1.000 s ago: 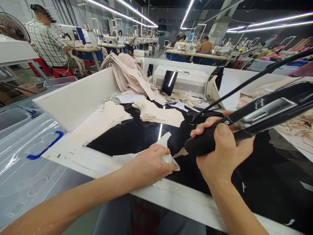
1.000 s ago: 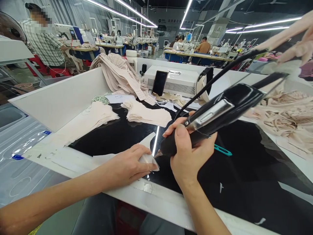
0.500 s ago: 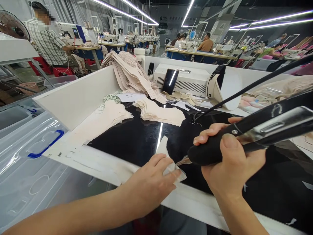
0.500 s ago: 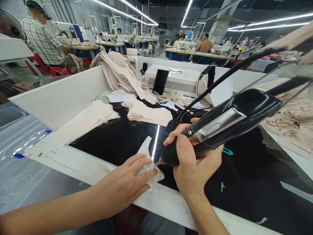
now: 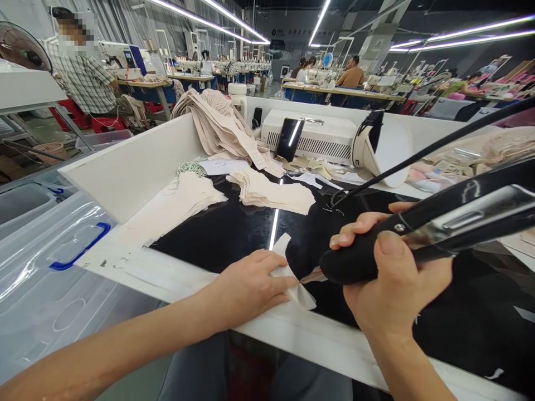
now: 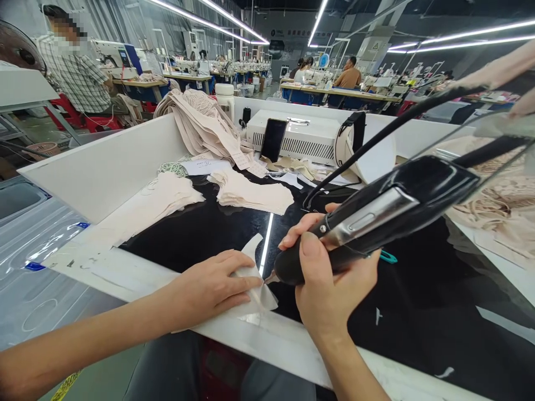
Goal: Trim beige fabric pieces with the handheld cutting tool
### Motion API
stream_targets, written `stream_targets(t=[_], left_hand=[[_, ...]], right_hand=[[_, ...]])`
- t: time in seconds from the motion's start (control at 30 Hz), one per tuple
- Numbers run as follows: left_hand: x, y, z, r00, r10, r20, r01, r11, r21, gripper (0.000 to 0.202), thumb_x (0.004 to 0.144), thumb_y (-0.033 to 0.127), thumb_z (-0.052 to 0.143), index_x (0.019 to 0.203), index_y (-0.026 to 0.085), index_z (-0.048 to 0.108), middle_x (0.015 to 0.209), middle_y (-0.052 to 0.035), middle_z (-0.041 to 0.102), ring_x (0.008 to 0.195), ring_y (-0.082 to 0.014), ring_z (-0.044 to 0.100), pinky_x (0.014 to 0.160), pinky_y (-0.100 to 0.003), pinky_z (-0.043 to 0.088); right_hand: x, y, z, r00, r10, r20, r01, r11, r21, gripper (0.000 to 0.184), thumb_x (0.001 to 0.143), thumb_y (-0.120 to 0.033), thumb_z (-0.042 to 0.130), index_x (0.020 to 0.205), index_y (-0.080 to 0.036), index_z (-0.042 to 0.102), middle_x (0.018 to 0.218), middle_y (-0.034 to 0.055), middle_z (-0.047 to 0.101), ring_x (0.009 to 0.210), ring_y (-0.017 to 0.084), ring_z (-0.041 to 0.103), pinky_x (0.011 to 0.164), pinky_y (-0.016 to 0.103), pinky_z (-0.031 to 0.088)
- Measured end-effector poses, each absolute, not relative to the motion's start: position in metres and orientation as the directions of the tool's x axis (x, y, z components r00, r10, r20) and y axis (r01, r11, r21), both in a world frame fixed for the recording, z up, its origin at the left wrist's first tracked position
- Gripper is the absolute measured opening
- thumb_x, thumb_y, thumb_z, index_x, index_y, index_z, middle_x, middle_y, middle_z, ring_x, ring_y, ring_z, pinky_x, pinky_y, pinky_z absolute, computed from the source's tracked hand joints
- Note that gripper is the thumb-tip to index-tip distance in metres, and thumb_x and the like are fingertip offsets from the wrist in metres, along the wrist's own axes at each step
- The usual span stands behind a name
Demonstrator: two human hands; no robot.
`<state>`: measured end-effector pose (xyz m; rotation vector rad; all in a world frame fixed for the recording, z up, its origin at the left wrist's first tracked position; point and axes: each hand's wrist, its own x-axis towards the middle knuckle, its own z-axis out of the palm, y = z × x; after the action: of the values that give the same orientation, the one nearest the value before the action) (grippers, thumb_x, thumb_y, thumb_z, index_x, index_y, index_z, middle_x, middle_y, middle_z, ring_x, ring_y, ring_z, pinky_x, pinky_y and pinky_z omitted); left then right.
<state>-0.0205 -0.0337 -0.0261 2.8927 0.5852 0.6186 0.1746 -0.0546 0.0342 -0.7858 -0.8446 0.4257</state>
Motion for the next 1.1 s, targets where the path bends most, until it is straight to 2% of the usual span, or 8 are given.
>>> stream_targets(t=[0.33,0.7,0.8,0.9,1.0,1.1], left_hand=[[-0.023,-0.035,-0.029,0.833,0.402,0.38,0.33,-0.912,0.242,0.026,0.114,0.03,0.067,0.134,0.018,0.079,0.138,-0.0167,0.071,0.133,-0.0309,0.069,0.119,-0.045,0.059],[-0.022,-0.037,-0.033,0.818,0.424,0.388,0.343,-0.902,0.262,0.029,0.115,0.035,0.067,0.137,0.019,0.079,0.146,-0.0179,0.069,0.137,-0.0322,0.068,0.117,-0.046,0.061],[-0.017,-0.054,-0.031,0.81,0.451,0.374,0.4,-0.892,0.211,0.036,0.108,0.037,0.079,0.136,0.015,0.077,0.142,-0.0196,0.072,0.139,-0.0324,0.067,0.12,-0.044,0.06],[-0.013,-0.076,-0.027,0.804,0.439,0.402,0.432,-0.895,0.112,0.05,0.105,0.047,0.083,0.136,0.01,0.076,0.136,-0.0202,0.076,0.139,-0.0323,0.067,0.123,-0.042,0.057],[-0.013,-0.085,-0.021,0.797,0.42,0.434,0.44,-0.896,0.059,0.047,0.112,0.049,0.073,0.134,0.008,0.075,0.133,-0.0178,0.078,0.133,-0.0298,0.069,0.121,-0.04,0.056],[-0.015,-0.07,-0.013,0.823,0.358,0.441,0.389,-0.921,0.02,0.031,0.12,0.034,0.058,0.125,0.01,0.077,0.125,-0.015,0.079,0.122,-0.0272,0.074,0.115,-0.04,0.059]], right_hand=[[0.168,-0.044,0.043,0.659,0.596,0.46,-0.051,0.645,-0.762,0.043,0.07,-0.032,0.087,0.105,-0.025,0.063,0.07,-0.0103,0.07,0.051,0.014,0.062,0.048,0.029,0.056],[0.164,-0.04,0.038,0.629,0.609,0.483,-0.026,0.638,-0.77,0.038,0.072,-0.027,0.086,0.102,-0.025,0.063,0.071,-0.01,0.072,0.051,0.014,0.064,0.051,0.03,0.058],[0.165,-0.046,0.038,0.618,0.634,0.466,-0.055,0.625,-0.778,0.039,0.072,-0.028,0.088,0.103,-0.025,0.065,0.071,-0.0091,0.073,0.051,0.014,0.065,0.05,0.03,0.059],[0.167,-0.054,0.038,0.587,0.663,0.465,-0.083,0.621,-0.78,0.04,0.072,-0.027,0.09,0.105,-0.024,0.068,0.073,-0.008,0.074,0.052,0.015,0.067,0.051,0.03,0.061],[0.17,-0.062,0.037,0.568,0.668,0.48,-0.094,0.633,-0.769,0.041,0.072,-0.026,0.092,0.106,-0.025,0.07,0.073,-0.0075,0.074,0.053,0.015,0.067,0.052,0.03,0.062],[0.172,-0.066,0.036,0.574,0.659,0.487,-0.089,0.641,-0.762,0.04,0.073,-0.027,0.092,0.106,-0.025,0.07,0.073,-0.0074,0.074,0.053,0.015,0.067,0.051,0.03,0.061]])
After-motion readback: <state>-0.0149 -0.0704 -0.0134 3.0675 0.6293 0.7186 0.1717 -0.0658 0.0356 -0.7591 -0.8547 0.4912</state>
